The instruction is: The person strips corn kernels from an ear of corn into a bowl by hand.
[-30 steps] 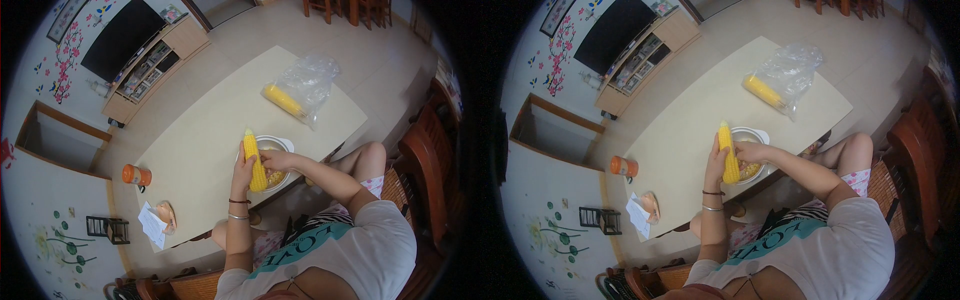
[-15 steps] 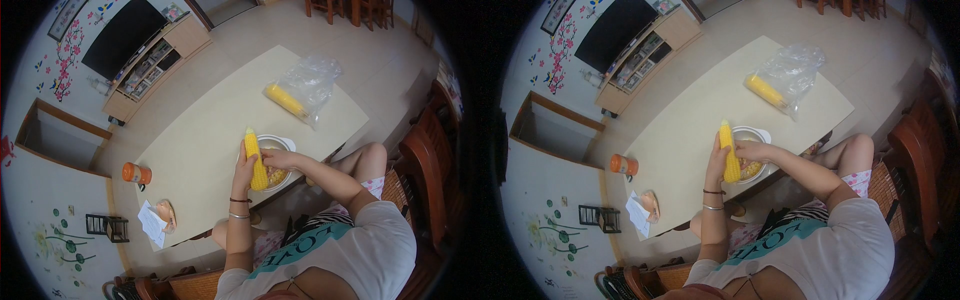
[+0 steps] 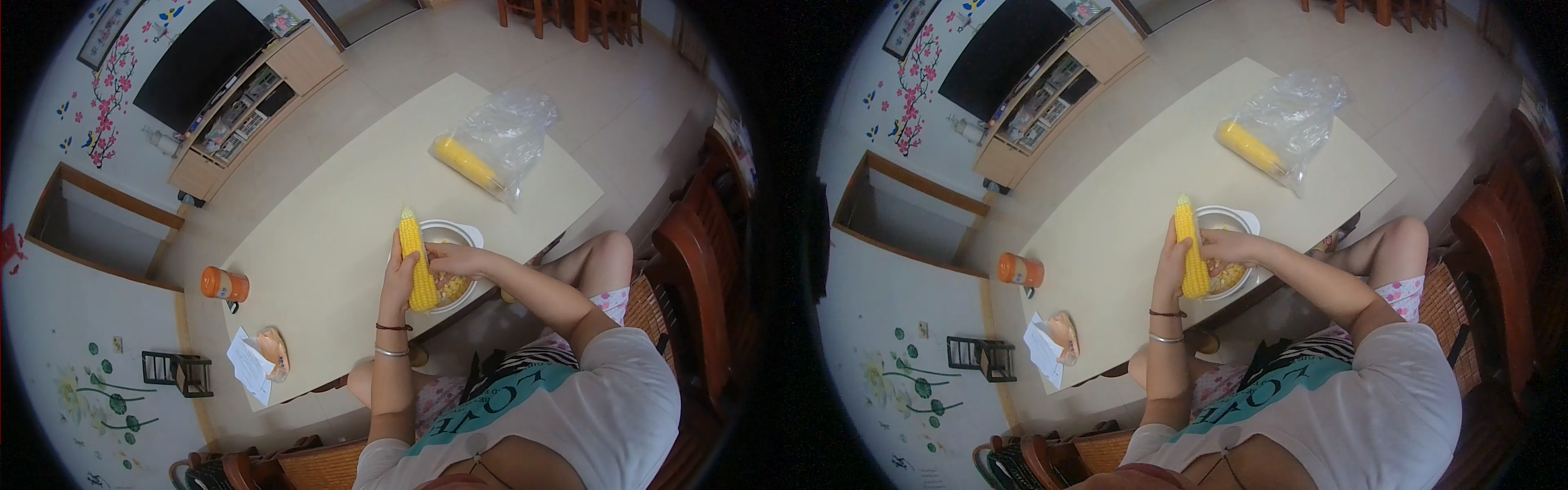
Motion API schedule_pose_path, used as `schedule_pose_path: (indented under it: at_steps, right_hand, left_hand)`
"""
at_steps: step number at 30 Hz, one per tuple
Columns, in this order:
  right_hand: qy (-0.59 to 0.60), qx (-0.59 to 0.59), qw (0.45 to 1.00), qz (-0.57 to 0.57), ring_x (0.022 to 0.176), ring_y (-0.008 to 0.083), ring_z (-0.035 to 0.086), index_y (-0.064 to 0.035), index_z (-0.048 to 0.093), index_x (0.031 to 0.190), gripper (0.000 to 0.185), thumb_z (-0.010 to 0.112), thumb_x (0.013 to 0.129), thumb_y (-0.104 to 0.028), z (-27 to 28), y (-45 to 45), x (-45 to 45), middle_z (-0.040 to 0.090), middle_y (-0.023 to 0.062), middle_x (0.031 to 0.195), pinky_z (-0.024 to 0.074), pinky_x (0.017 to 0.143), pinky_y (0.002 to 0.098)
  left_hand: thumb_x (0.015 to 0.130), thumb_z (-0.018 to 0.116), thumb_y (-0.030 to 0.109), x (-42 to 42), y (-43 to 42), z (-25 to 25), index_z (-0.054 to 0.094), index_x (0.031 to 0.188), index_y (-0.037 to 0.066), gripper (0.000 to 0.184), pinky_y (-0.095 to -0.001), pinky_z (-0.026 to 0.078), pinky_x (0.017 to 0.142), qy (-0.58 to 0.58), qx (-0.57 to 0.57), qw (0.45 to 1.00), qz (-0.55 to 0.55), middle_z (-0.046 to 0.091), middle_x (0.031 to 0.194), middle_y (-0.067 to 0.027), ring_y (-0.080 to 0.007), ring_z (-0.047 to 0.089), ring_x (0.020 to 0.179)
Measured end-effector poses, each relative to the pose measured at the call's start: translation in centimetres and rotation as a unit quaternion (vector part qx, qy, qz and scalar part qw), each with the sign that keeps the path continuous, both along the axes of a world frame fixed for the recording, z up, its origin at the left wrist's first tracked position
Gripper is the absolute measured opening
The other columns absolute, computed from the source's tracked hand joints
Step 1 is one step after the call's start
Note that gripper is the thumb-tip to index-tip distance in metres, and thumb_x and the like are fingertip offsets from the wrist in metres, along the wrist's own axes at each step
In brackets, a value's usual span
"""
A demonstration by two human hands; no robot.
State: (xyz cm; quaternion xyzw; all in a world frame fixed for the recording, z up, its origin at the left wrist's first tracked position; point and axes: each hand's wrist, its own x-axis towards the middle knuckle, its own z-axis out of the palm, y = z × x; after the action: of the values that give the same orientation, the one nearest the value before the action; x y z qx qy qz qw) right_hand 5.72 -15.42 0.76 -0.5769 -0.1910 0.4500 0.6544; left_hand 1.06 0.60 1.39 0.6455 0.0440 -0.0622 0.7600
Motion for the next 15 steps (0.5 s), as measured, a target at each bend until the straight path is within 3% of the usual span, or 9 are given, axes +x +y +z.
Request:
schedule_pose_path:
  at_steps: [3, 9, 12, 15]
  right_hand:
    - [0.008, 0.008, 1.0, 0.007, 0.1, 0.0162, 0.056, -0.0075, 0.034, 0.138, 0.053, 0.047, 0.086, -0.008, -0.52, 0.11, 0.14, 0.054, 0.0094, 0.113, 0.0534, 0.082, 0.0313]
    - [-0.042, 0.013, 0.998, 0.033, 0.101, 0.0169, 0.057, -0.0071, 0.032, 0.139, 0.053, 0.044, 0.088, -0.001, -0.04, -0.18, 0.0, 0.055, 0.0089, 0.114, 0.0526, 0.084, 0.0302]
    - [-0.07, 0.019, 0.997, 0.024, 0.111, 0.0218, 0.054, -0.004, 0.034, 0.134, 0.047, 0.046, 0.089, -0.001, 0.0, -0.18, -0.2, 0.053, 0.0135, 0.12, 0.0533, 0.085, 0.0332]
    - [-0.03, 0.012, 0.999, 0.029, 0.113, 0.0214, 0.053, -0.004, 0.033, 0.135, 0.048, 0.047, 0.09, -0.003, 0.23, -0.1, -0.07, 0.052, 0.0136, 0.122, 0.0529, 0.086, 0.0332]
  left_hand:
    - [0.093, 0.043, 0.006, -0.11, -0.11, 0.19, 0.009, 0.15, 0.007, 0.067, -0.0272, 0.043, 0.091, 0.002, 0.002, 1.0, -0.003, 0.043, 0.133, -0.0123, -0.0183, 0.049, 0.111]
    - [0.093, 0.044, 0.006, 0.08, 0.0, -0.71, 0.01, 0.15, 0.006, 0.066, -0.0281, 0.043, 0.092, -0.026, 0.045, 0.999, 0.002, 0.044, 0.132, -0.0123, -0.0183, 0.049, 0.111]
    - [0.092, 0.043, 0.006, 0.18, 0.62, -0.55, 0.012, 0.149, 0.005, 0.065, -0.0284, 0.043, 0.092, -0.005, 0.032, 0.999, -0.011, 0.044, 0.133, -0.012, -0.0184, 0.048, 0.112]
    - [0.092, 0.043, 0.006, 0.08, 0.45, -0.65, 0.014, 0.149, 0.005, 0.064, -0.0283, 0.042, 0.093, -0.012, 0.009, 1.0, -0.01, 0.044, 0.134, -0.0118, -0.0183, 0.048, 0.112]
